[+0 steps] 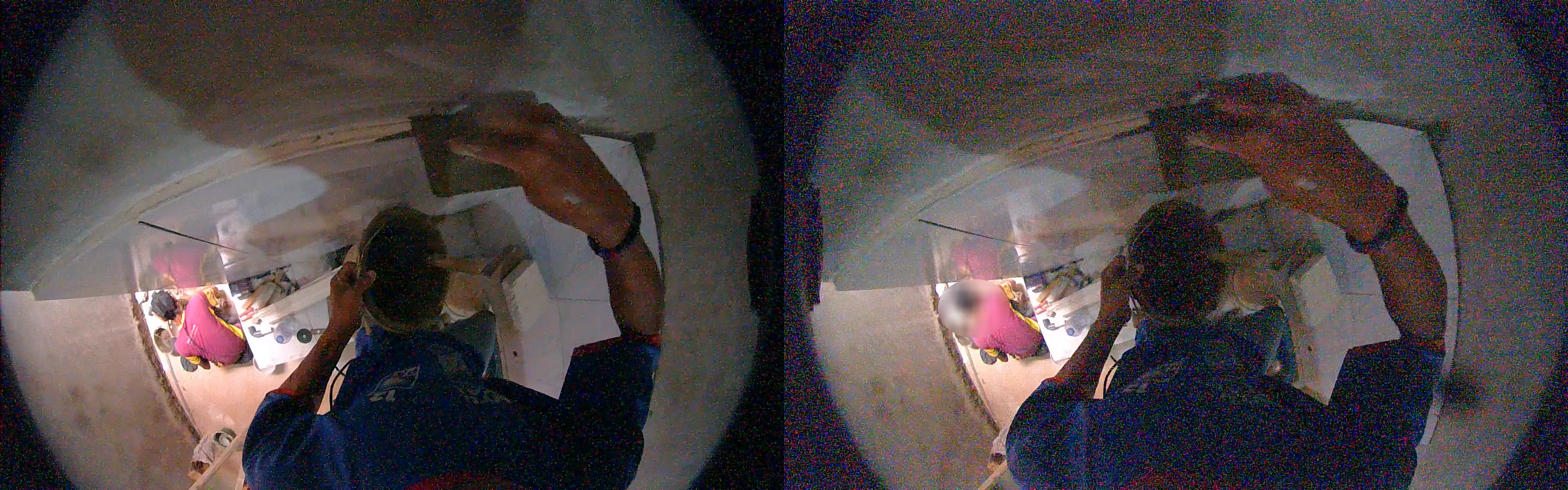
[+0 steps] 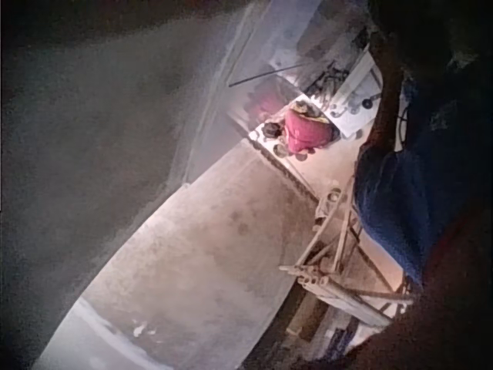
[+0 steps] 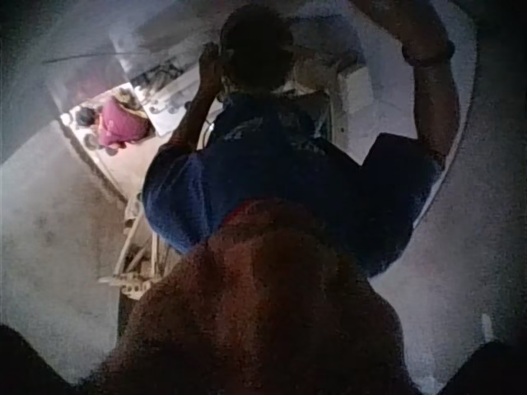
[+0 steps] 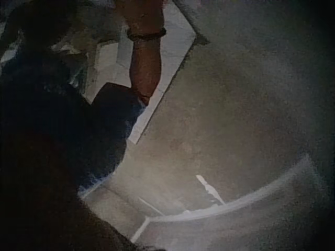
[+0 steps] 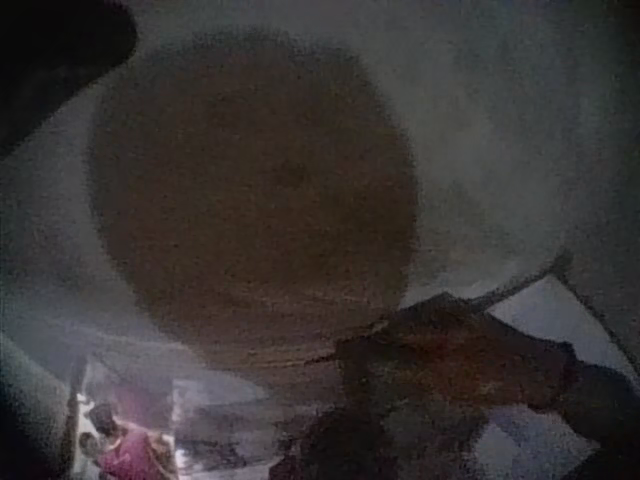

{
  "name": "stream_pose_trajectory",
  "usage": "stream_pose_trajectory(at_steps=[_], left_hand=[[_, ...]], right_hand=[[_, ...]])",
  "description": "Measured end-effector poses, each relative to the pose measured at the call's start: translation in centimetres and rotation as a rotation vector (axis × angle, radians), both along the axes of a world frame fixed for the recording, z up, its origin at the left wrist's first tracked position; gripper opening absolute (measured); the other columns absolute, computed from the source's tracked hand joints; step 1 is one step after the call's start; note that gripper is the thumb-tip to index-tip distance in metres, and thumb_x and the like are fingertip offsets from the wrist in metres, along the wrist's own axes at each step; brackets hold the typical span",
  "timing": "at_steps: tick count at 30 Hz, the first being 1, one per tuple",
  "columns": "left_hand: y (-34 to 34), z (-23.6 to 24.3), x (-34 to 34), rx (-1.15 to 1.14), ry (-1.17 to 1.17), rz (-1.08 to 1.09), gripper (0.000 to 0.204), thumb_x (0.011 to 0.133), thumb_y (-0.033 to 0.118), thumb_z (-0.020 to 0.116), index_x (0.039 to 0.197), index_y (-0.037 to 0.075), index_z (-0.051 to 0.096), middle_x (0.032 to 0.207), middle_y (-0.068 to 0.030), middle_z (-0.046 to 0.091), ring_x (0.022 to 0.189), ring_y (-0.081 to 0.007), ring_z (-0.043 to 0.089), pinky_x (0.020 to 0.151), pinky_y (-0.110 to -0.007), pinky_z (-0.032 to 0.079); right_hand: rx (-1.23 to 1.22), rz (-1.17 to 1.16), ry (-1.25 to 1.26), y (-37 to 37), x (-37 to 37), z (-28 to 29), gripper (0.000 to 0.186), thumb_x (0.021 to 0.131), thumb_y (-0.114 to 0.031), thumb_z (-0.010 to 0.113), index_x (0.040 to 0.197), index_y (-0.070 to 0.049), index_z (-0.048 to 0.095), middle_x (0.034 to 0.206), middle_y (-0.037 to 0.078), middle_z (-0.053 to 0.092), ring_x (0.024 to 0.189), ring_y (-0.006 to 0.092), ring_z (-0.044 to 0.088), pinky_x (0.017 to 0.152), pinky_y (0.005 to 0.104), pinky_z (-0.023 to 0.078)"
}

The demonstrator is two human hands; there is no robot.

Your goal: The person applies grout to the gaps between wall tiles using a small tool and a bucket, smoothing the material along the seams.

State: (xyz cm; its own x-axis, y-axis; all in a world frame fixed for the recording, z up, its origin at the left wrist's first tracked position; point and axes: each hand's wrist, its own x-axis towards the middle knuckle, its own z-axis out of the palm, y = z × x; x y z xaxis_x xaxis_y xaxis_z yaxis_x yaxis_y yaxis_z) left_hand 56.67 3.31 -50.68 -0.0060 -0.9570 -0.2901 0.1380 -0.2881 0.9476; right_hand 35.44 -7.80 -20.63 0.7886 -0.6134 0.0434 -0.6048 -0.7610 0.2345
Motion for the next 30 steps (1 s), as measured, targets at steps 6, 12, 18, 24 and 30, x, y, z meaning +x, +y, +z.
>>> stream_pose_trajectory(at_steps=[6,12,18,24,30], left_hand=[[0.3,-1.1,-0.7,0.020,0.035,-0.006,0.020,0.077,0.015,0.062,0.071,0.007,0.045,0.066,0.0003,0.044,0.063,-0.0105,0.039,0.058,-0.026,0.034],[-0.3,0.6,-1.6,0.069,0.172,0.032,0.022,0.076,0.013,0.063,0.069,0.008,0.043,0.066,0.0018,0.043,0.063,-0.0088,0.039,0.058,-0.026,0.034],[-1.3,2.2,-2.8,0.034,0.132,0.006,0.020,0.076,0.011,0.063,0.069,0.008,0.044,0.066,0.0022,0.043,0.062,-0.0092,0.039,0.057,-0.026,0.034],[-1.7,0.9,-3.9,0.082,0.161,-0.004,0.018,0.076,0.009,0.062,0.070,0.007,0.045,0.066,0.0020,0.043,0.062,-0.0100,0.039,0.057,-0.026,0.034],[-2.2,2.6,-4.5,0.073,0.215,-0.016,0.011,0.077,0.010,0.061,0.078,0.004,0.051,0.075,-0.0017,0.053,0.070,-0.0125,0.046,0.062,-0.028,0.038]], right_hand=[[0.020,-0.058,-0.001,-0.2,-4.0,1.3,0.061,0.062,0.009,0.049,0.116,-0.018,0.054,0.119,0.012,0.048,0.114,0.0297,0.042,0.099,0.0378,0.033],[0.175,-0.065,-0.104,-2.9,-9.9,1.1,0.051,0.068,0.008,0.050,0.113,-0.016,0.057,0.117,0.013,0.049,0.111,0.0298,0.045,0.097,0.0373,0.035],[0.225,-0.155,-0.152,-5.1,-16.5,1.1,0.040,0.074,0.000,0.054,0.111,-0.014,0.057,0.116,0.012,0.050,0.109,0.0285,0.048,0.095,0.0364,0.037],[0.021,-0.507,-0.005,-2.6,-21.5,1.5,0.036,0.081,-0.003,0.049,0.116,-0.013,0.054,0.120,0.010,0.050,0.109,0.0255,0.048,0.097,0.0363,0.035],[0.737,-1.048,-1.171,0.3,-20.0,0.5,0.038,0.080,-0.007,0.049,0.118,-0.003,0.049,0.118,0.009,0.052,0.107,0.0191,0.050,0.095,0.0335,0.037]])
